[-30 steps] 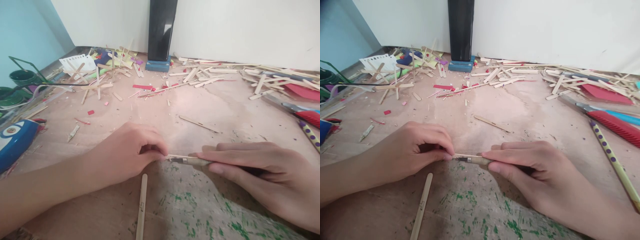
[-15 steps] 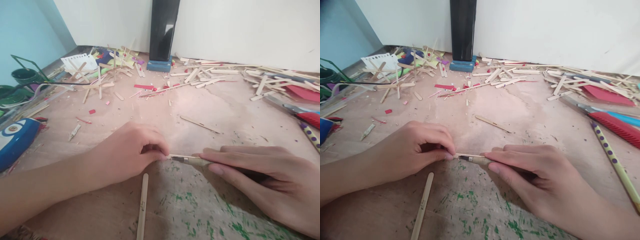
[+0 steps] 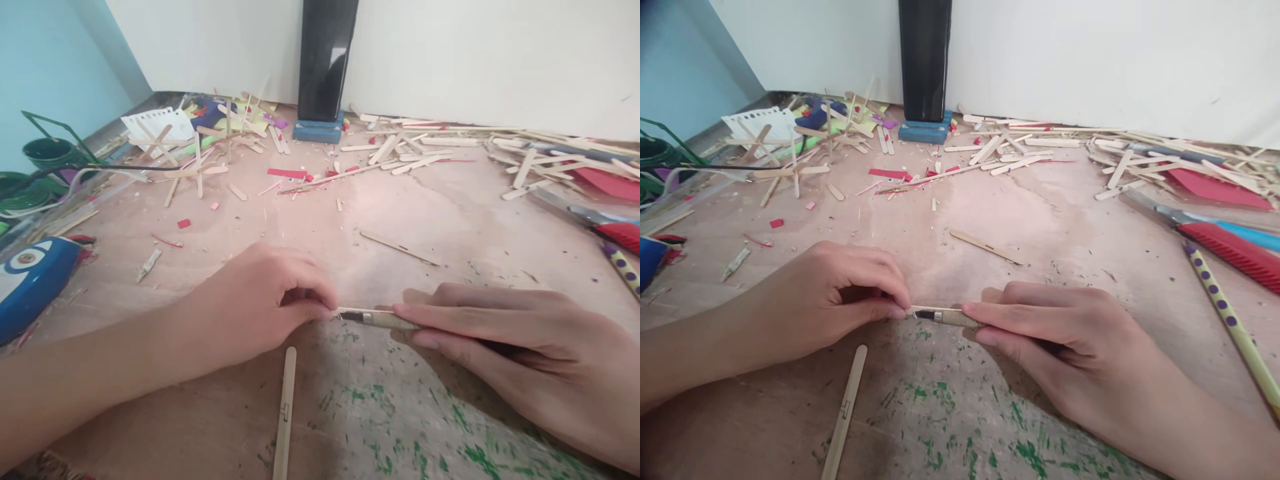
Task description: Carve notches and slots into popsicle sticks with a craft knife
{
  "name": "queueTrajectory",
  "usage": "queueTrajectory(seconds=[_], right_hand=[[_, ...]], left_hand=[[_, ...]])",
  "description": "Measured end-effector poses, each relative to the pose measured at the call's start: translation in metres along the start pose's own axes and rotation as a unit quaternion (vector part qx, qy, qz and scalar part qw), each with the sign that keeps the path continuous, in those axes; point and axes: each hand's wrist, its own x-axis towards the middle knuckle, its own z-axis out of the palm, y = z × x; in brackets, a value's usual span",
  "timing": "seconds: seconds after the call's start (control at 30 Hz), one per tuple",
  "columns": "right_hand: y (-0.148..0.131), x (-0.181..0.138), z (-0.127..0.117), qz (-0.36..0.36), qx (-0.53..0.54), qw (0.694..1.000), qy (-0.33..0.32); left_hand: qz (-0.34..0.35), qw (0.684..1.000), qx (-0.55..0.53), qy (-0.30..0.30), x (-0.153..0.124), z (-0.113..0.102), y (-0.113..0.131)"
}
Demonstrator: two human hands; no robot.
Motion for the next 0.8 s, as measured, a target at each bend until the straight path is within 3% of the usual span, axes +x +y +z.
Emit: queueTrajectory(seconds=[0.3, 0.8], right_hand=[[-0.002, -0.001, 0.0, -0.019, -0.004, 1.0, -0.009], [-0.01, 0.002, -0.001, 0.055, 0.022, 0.998, 0.038]], left_hand=[[0.014, 1.0, 0.02, 0.012, 0.0, 0.001, -0.002], [0.002, 0.996, 0.084, -0.003, 0.0, -0.016, -0.002]])
